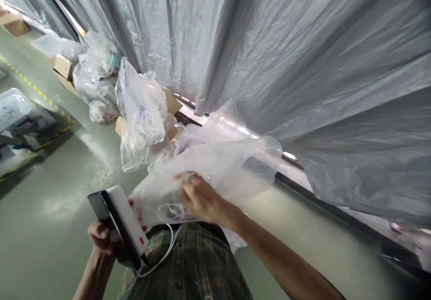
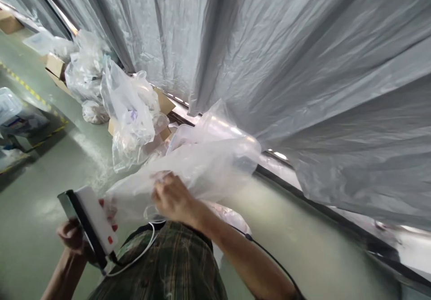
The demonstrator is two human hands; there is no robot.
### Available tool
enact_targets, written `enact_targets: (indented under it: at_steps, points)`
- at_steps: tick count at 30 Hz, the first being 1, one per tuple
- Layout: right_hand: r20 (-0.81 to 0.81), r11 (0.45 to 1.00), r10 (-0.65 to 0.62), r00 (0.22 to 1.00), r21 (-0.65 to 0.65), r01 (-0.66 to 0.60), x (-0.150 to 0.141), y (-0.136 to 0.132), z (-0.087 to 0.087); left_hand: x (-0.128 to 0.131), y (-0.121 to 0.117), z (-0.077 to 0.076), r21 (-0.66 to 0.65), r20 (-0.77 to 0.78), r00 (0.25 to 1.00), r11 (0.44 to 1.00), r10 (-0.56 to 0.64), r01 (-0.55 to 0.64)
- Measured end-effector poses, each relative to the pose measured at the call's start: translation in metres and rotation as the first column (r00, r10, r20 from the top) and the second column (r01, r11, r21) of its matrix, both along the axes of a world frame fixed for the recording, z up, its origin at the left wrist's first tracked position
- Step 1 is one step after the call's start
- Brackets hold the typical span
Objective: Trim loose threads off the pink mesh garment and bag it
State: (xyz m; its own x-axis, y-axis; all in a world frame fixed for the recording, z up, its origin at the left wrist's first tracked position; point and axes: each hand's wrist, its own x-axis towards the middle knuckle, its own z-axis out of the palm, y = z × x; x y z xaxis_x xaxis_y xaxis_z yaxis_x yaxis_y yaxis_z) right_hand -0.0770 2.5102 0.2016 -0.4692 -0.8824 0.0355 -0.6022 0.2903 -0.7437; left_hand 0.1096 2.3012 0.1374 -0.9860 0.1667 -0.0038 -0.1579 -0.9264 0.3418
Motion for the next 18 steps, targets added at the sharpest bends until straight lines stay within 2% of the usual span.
enact_targets:
  at_steps: [3,5,7,9,11,13,14,16,18]
  points:
    - [-0.201,1.000,-0.010,0.979,0.022,0.014,-0.045,-0.008,-0.022,-0.012,0.008,0.004,0.041,0.043,0.996,0.996,-0.080,0.078]
    - [-0.383,0.997,-0.070,0.921,-0.009,0.072,-0.073,-0.023,-0.021,-0.021,0.016,0.007,0.079,0.101,0.989,0.991,-0.112,0.104]
    - [-0.554,0.992,-0.126,0.823,-0.073,0.103,-0.095,-0.038,-0.015,-0.028,0.023,0.008,0.107,0.139,0.981,0.987,-0.138,0.124]
    - [-0.624,0.986,-0.162,0.765,-0.137,0.097,-0.106,-0.049,-0.015,-0.031,0.028,0.009,0.114,0.146,0.978,0.984,-0.152,0.136]
    - [-0.555,0.992,-0.102,0.825,-0.123,0.040,-0.107,-0.050,-0.028,-0.032,0.029,0.007,0.111,0.135,0.982,0.987,-0.132,0.117]
    - [-0.290,0.999,0.048,0.956,0.002,-0.049,-0.104,-0.045,-0.053,-0.031,0.029,0.005,0.120,0.127,0.987,0.990,-0.094,0.079]
    - [-0.109,0.992,0.110,0.988,0.080,-0.101,-0.102,-0.042,-0.068,-0.030,0.028,0.003,0.128,0.123,0.989,0.990,-0.079,0.063]
    - [0.175,0.972,0.090,0.981,0.201,-0.125,-0.105,-0.038,-0.098,-0.028,0.028,0.000,0.135,0.127,0.990,0.990,-0.068,0.051]
    - [0.285,0.960,0.003,0.959,0.269,-0.083,-0.116,-0.038,-0.125,-0.027,0.029,-0.002,0.138,0.137,0.989,0.990,-0.058,0.039]
